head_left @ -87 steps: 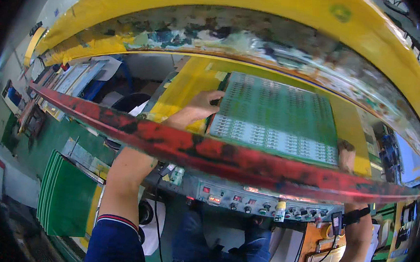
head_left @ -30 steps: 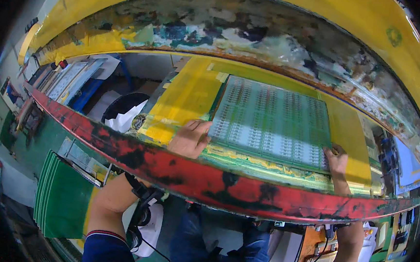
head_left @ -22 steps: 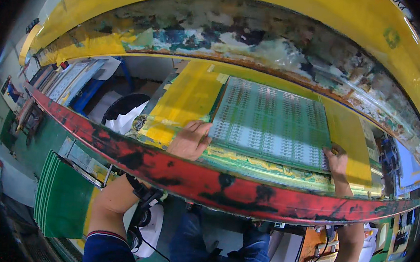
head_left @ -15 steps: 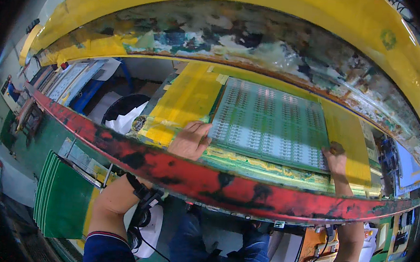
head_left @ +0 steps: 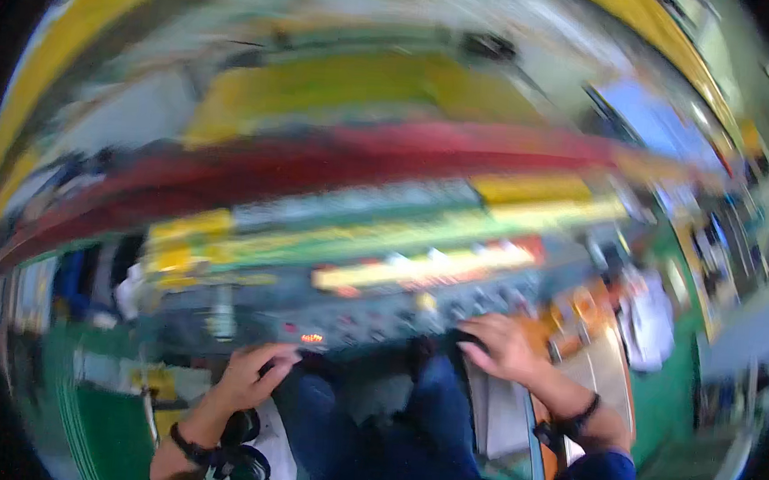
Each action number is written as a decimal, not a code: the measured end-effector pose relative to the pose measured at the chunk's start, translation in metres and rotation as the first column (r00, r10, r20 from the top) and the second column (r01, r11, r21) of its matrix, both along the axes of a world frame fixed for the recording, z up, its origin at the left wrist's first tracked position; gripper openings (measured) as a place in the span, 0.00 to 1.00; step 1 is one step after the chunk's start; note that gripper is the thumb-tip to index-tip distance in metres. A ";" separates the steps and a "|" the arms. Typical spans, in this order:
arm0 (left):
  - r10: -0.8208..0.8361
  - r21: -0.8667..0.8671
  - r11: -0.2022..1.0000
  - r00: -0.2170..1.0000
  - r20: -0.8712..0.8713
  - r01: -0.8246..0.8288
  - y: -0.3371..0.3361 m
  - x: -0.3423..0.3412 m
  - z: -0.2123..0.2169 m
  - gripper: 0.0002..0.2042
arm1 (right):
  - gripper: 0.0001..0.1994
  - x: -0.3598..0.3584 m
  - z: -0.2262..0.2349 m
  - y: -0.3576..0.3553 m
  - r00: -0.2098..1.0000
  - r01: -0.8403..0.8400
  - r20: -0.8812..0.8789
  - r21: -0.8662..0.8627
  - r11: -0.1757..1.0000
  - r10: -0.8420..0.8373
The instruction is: Operating a semi-automatic screen printing machine to apply solder mask or ink to circuit boards.
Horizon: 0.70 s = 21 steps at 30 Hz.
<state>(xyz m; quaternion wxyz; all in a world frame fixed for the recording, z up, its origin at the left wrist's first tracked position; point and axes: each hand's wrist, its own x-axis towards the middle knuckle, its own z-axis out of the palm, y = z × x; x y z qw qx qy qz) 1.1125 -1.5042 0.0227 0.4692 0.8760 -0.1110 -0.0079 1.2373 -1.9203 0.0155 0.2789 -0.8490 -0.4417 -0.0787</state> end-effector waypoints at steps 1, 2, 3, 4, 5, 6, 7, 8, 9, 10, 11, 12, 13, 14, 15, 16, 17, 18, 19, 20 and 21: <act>-0.011 0.003 1.000 0.998 -0.061 0.011 -0.008 -0.013 -0.008 0.14 | 0.14 -0.018 -0.025 -0.010 0.998 0.006 -0.057 0.019 1.000 -0.005; -0.029 0.005 1.000 0.993 -0.114 0.030 -0.013 -0.023 -0.016 0.14 | 0.14 -0.032 -0.049 -0.023 0.995 0.031 -0.092 -0.027 0.999 -0.033; -0.106 -0.005 0.994 0.984 -0.145 0.107 -0.016 -0.035 -0.025 0.14 | 0.14 -0.043 -0.080 -0.039 0.991 0.028 -0.129 -0.052 0.998 -0.035; -0.065 -0.011 0.998 0.970 -0.236 0.064 -0.017 -0.043 -0.034 0.14 | 0.14 -0.059 -0.102 -0.062 0.979 0.109 -0.159 -0.107 0.988 -0.126; -0.008 -0.003 1.000 0.950 -0.311 0.008 -0.024 -0.043 -0.043 0.15 | 0.14 -0.066 -0.123 -0.086 0.964 0.173 -0.173 -0.160 0.972 -0.200; -0.048 -0.009 0.999 0.948 -0.316 0.047 -0.032 -0.040 -0.051 0.15 | 0.14 -0.074 -0.145 -0.119 0.939 0.244 -0.187 -0.231 0.942 -0.289; -0.086 -0.027 0.996 0.939 -0.332 0.082 -0.040 -0.040 -0.057 0.15 | 0.15 -0.088 -0.155 -0.145 0.898 0.404 -0.066 -0.261 0.876 -0.434; -0.116 -0.045 0.993 0.932 -0.342 0.107 -0.047 -0.039 -0.064 0.15 | 0.16 -0.096 -0.160 -0.171 0.847 0.503 -0.017 -0.303 0.810 -0.532; -0.128 -0.046 0.992 0.932 -0.338 0.120 -0.054 -0.038 -0.067 0.15 | 0.16 -0.100 -0.165 -0.194 0.786 0.591 0.037 -0.337 0.733 -0.617; -0.131 -0.051 0.991 0.918 -0.373 0.120 -0.059 -0.038 -0.070 0.15 | 0.16 -0.103 -0.172 -0.210 0.781 0.599 0.039 -0.334 0.728 -0.624; -0.136 -0.059 0.991 0.904 -0.406 0.123 -0.064 -0.037 -0.071 0.15 | 0.17 -0.106 -0.176 -0.225 0.714 0.668 0.076 -0.373 0.644 -0.696; -0.147 -0.061 0.989 0.905 -0.398 0.134 -0.070 -0.035 -0.071 0.15 | 0.17 -0.106 -0.181 -0.237 0.639 0.729 0.119 -0.407 0.550 -0.760; -0.163 -0.056 0.987 0.901 -0.402 0.153 -0.076 -0.032 -0.071 0.15 | 0.17 -0.108 -0.186 -0.247 0.627 0.740 0.126 -0.404 0.537 -0.769; -0.181 -0.052 0.983 0.897 -0.403 0.174 -0.081 -0.029 -0.070 0.16 | 0.17 -0.110 -0.192 -0.256 0.606 0.746 0.133 -0.435 0.503 -0.784; -0.203 -0.059 0.979 0.897 -0.393 0.196 -0.085 -0.027 -0.071 0.16 | 0.16 -0.112 -0.198 -0.266 0.582 0.753 0.141 -0.466 0.465 -0.801; -0.201 -0.059 0.979 0.886 -0.417 0.195 -0.087 -0.026 -0.072 0.16 | 0.17 -0.111 -0.211 -0.274 0.620 0.723 0.172 -0.505 0.472 -0.765; -0.196 -0.057 0.980 0.875 -0.443 0.190 -0.087 -0.028 -0.073 0.16 | 0.17 -0.109 -0.214 -0.271 0.609 0.732 0.184 -0.506 0.456 -0.772; -0.182 -0.025 0.981 0.879 -0.440 0.191 -0.089 -0.029 -0.071 0.16 | 0.17 -0.107 -0.223 -0.274 0.622 0.735 0.215 -0.492 0.467 -0.753; -0.211 -0.036 0.976 0.880 -0.426 0.216 -0.089 -0.031 -0.070 0.16 | 0.17 -0.105 -0.233 -0.276 0.636 0.736 0.246 -0.480 0.478 -0.732; -0.191 -0.025 0.979 0.859 -0.474 0.204 -0.088 -0.032 -0.072 0.16 | 0.18 -0.106 -0.227 -0.271 0.644 0.716 0.212 -0.504 0.483 -0.735; -0.169 -0.012 0.982 0.836 -0.522 0.191 -0.089 -0.028 -0.074 0.16 | 0.18 -0.109 -0.219 -0.268 0.651 0.696 0.176 -0.526 0.489 -0.738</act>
